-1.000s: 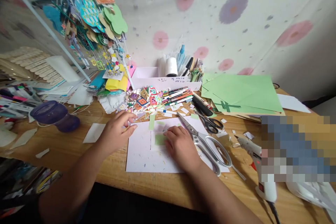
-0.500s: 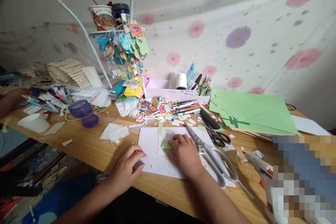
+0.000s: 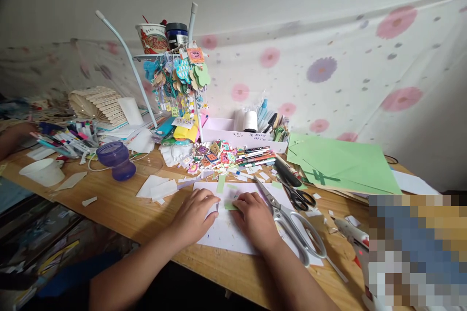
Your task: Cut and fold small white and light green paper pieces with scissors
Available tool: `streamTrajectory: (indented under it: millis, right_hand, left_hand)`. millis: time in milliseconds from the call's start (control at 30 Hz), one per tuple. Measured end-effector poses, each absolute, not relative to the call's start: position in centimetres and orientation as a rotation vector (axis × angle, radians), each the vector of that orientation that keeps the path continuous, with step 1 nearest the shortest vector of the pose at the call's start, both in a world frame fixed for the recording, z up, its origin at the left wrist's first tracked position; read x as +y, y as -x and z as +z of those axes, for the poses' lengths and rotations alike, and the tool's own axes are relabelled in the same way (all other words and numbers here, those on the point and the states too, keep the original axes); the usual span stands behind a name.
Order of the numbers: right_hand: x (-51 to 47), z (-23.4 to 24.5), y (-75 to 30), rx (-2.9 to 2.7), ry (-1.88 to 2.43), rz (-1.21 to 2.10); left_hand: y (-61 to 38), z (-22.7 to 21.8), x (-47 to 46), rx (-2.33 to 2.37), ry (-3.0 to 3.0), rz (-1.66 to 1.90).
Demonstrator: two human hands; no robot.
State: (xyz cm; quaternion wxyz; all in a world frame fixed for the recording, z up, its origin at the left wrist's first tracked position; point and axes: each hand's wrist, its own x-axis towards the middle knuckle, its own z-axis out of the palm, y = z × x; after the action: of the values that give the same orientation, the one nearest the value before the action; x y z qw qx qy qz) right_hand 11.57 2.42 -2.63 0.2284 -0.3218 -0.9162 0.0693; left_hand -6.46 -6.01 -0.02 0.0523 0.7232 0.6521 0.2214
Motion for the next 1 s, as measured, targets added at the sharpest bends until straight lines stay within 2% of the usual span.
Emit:
streamTrajectory:
  millis: [233,400,767,1000]
  right_hand:
    - [2.6,-2.5,-11.5,-2.386,0.867,0.294]
    - [3.1,-3.2,-11.7,-2.204,0.88,0.5]
    - [3.3,-2.9,-12.0,-1.857,0.846,1.217]
    - [3.4,-3.1,-11.7,-1.721,0.932,1.339]
  left_hand:
    - [6.2,-0.4,-2.0,1.932,-2.26,0.555]
    - [6.6,-1.6,-1.1,1.895,-2.186,0.688]
    - [5.8,-2.6,-0.8,1.58,-1.709,1.11]
    - [6.0,-2.3,-0.4,1.29,-1.443,1.147]
